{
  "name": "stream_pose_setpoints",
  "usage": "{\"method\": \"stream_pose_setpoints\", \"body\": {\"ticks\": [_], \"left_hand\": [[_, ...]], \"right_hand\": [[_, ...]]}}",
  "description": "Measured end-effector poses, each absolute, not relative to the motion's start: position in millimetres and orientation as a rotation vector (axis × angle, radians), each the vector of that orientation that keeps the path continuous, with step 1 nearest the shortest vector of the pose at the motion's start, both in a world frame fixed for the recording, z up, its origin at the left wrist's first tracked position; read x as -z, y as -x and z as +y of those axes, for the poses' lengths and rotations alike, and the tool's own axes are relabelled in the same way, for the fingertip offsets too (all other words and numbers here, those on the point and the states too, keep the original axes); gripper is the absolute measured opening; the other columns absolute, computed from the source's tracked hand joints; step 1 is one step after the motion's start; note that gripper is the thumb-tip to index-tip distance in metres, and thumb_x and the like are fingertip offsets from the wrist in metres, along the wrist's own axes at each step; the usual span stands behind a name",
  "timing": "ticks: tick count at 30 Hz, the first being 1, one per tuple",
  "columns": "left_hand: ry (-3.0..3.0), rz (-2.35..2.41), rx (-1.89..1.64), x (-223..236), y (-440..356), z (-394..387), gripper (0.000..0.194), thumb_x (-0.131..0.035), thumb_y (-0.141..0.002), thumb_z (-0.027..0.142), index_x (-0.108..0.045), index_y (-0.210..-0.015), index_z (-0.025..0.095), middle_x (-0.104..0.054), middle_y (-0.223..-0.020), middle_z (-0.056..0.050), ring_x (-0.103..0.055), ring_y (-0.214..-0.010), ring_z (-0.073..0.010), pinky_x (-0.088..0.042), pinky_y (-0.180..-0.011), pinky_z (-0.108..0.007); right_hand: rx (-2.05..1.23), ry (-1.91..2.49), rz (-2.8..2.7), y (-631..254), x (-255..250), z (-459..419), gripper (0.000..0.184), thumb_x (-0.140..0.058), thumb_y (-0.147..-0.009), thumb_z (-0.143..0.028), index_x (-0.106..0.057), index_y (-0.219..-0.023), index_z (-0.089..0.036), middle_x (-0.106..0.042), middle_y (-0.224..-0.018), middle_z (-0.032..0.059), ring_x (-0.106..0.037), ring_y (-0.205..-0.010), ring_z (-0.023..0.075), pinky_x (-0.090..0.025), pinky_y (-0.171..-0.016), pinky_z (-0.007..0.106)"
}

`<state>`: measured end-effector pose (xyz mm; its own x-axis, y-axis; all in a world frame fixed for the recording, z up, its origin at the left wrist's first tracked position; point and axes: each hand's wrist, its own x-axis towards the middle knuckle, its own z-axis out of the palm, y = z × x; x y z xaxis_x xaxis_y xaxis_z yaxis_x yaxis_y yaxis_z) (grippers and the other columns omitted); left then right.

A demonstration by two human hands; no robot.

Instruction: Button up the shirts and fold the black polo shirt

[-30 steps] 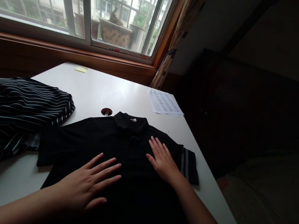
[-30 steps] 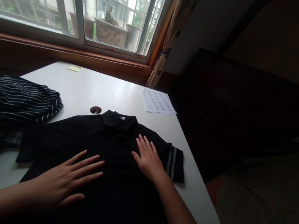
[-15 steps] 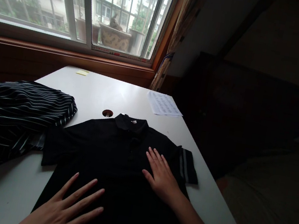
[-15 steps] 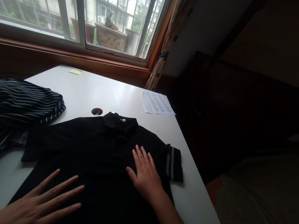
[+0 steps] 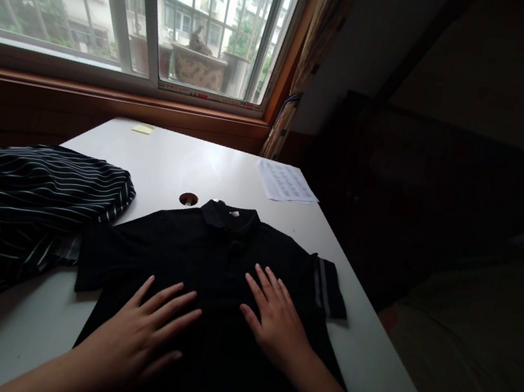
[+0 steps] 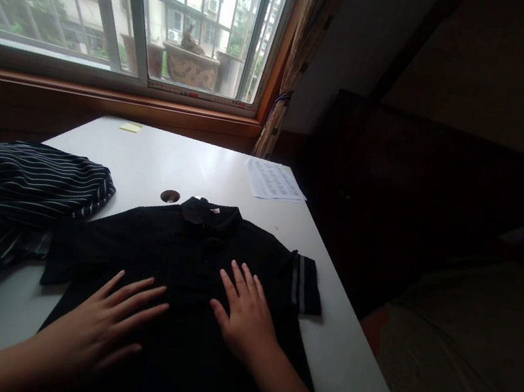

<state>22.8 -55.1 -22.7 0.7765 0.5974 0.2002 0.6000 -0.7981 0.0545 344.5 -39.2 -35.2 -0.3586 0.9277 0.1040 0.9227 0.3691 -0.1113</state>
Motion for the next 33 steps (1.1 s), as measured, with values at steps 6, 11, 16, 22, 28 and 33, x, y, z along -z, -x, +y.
{"method": "stream_pose_setpoints", "body": {"ticks": [6, 11, 16, 22, 28, 33], "left_hand": [[2.845, -1.295, 0.424, 43.6, -73.2, 37.9, 0.053, -0.042, -0.099, 0.049, -0.044, -0.146, 0.025, -0.042, -0.153, -0.01, -0.032, -0.144, -0.0319, -0.023, -0.117, -0.058], [2.755, -1.408, 0.435, 45.3, -93.9, 92.3, 0.05, -0.042, -0.099, 0.048, -0.051, -0.141, 0.023, -0.051, -0.145, -0.011, -0.039, -0.138, -0.0311, -0.022, -0.117, -0.054], [2.711, -1.489, 0.398, 48.1, -86.4, 118.5, 0.051, -0.038, -0.099, 0.051, -0.051, -0.141, 0.025, -0.05, -0.146, -0.011, -0.036, -0.141, -0.0313, -0.02, -0.118, -0.053], [2.676, -1.555, 0.372, 52.0, -73.6, 128.4, 0.054, -0.035, -0.099, 0.053, -0.054, -0.137, 0.021, -0.046, -0.15, -0.012, -0.028, -0.146, -0.0302, -0.019, -0.119, -0.054], [2.662, -1.471, 0.467, 54.3, -72.1, 127.5, 0.047, -0.041, -0.098, 0.048, -0.058, -0.132, 0.02, -0.051, -0.145, -0.014, -0.034, -0.143, -0.0334, -0.025, -0.115, -0.059], [2.673, -1.445, 0.517, 52.0, -72.4, 126.9, 0.041, -0.045, -0.097, 0.043, -0.06, -0.129, 0.02, -0.055, -0.141, -0.014, -0.038, -0.14, -0.0331, -0.027, -0.115, -0.058]], "right_hand": [[-0.043, 1.773, -2.444, -331.0, 37.6, 7.7, 0.061, -0.035, -0.099, -0.055, -0.032, -0.153, -0.027, -0.021, -0.163, 0.0044, -0.017, -0.15, 0.0285, -0.019, -0.12, 0.051], [-0.058, 1.845, -2.438, -327.4, 42.1, 54.3, 0.066, -0.029, -0.098, -0.061, -0.034, -0.152, -0.024, -0.018, -0.163, 0.0052, -0.013, -0.15, 0.0274, -0.013, -0.121, 0.049], [-0.077, 1.895, -2.424, -330.7, 42.4, 87.4, 0.066, -0.026, -0.098, -0.062, -0.038, -0.15, -0.024, -0.018, -0.164, 0.0046, -0.011, -0.151, 0.0269, -0.011, -0.121, 0.048], [-0.06, 1.897, -2.332, -337.4, 45.2, 103.3, 0.06, -0.031, -0.098, -0.056, -0.05, -0.142, -0.019, -0.026, -0.161, 0.0059, -0.019, -0.149, 0.024, -0.015, -0.12, 0.042], [-0.052, 1.66, -2.108, -348.5, 51.0, 106.4, 0.039, -0.049, -0.094, -0.037, -0.061, -0.126, -0.019, -0.057, -0.138, 0.0104, -0.046, -0.131, 0.0264, -0.037, -0.109, 0.045], [-0.011, 1.464, -1.94, -344.1, 37.6, 99.2, 0.021, -0.048, -0.092, -0.022, -0.064, -0.106, -0.02, -0.065, -0.109, 0.0102, -0.058, -0.106, 0.0255, -0.046, -0.098, 0.043]]}}
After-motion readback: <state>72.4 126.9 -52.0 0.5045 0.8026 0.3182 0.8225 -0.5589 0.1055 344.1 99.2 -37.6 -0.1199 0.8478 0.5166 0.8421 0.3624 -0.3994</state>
